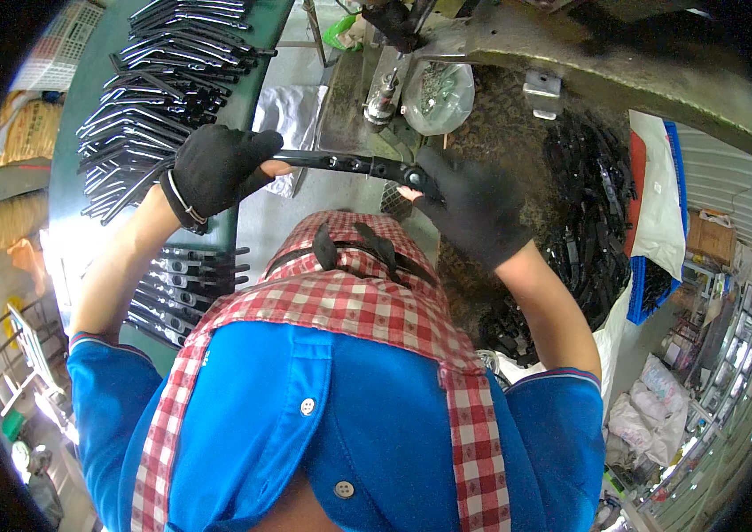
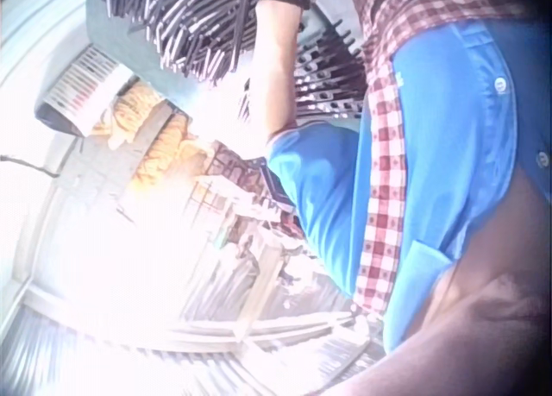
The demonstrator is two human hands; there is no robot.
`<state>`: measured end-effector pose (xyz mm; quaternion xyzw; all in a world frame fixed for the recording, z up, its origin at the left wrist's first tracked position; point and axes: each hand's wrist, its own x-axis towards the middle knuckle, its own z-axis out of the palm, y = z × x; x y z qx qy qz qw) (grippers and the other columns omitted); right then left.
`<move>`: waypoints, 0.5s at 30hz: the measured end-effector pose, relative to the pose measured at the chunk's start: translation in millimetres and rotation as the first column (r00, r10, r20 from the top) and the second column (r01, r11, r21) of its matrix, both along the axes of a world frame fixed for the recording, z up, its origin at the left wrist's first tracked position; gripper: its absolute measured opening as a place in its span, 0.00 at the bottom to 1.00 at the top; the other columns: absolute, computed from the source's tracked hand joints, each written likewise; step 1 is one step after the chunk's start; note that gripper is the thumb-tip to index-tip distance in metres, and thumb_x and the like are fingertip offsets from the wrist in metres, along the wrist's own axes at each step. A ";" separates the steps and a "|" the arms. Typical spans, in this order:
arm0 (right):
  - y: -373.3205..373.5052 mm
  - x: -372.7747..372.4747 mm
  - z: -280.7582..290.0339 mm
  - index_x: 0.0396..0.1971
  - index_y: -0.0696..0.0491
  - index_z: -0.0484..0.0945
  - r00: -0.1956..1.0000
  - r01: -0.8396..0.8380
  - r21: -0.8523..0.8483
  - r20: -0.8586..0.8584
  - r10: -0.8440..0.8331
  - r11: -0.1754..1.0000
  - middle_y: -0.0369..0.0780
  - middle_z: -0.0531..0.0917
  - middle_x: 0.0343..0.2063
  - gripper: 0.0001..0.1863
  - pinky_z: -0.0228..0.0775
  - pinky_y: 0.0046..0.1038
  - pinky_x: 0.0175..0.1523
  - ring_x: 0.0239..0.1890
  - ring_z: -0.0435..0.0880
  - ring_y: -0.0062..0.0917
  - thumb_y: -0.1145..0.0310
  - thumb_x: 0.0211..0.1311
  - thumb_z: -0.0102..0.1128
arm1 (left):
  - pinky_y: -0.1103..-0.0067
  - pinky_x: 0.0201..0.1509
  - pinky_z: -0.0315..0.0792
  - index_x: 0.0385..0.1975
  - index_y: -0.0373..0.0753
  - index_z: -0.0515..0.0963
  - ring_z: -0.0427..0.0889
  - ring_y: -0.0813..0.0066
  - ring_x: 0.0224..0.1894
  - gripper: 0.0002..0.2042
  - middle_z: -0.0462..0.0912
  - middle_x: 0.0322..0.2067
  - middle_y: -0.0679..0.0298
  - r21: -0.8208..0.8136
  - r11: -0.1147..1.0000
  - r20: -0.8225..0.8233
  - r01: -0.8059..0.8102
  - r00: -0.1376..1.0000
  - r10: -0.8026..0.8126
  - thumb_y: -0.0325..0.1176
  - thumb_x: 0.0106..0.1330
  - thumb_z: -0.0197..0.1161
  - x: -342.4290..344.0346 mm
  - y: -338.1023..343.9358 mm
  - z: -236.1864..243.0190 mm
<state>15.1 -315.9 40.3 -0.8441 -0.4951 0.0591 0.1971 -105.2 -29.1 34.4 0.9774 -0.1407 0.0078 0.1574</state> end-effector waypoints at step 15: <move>24.5 16.6 24.6 0.36 0.50 0.77 0.986 -0.088 -0.210 0.120 0.115 0.974 0.43 0.79 0.21 0.15 0.71 0.35 0.30 0.25 0.80 0.37 0.57 0.52 0.64 | 0.62 0.23 0.68 0.27 0.39 0.71 0.76 0.49 0.20 0.18 0.73 0.14 0.53 -0.082 0.997 -0.120 0.007 0.993 -0.017 0.49 0.66 0.51 16.4 -5.8 -6.1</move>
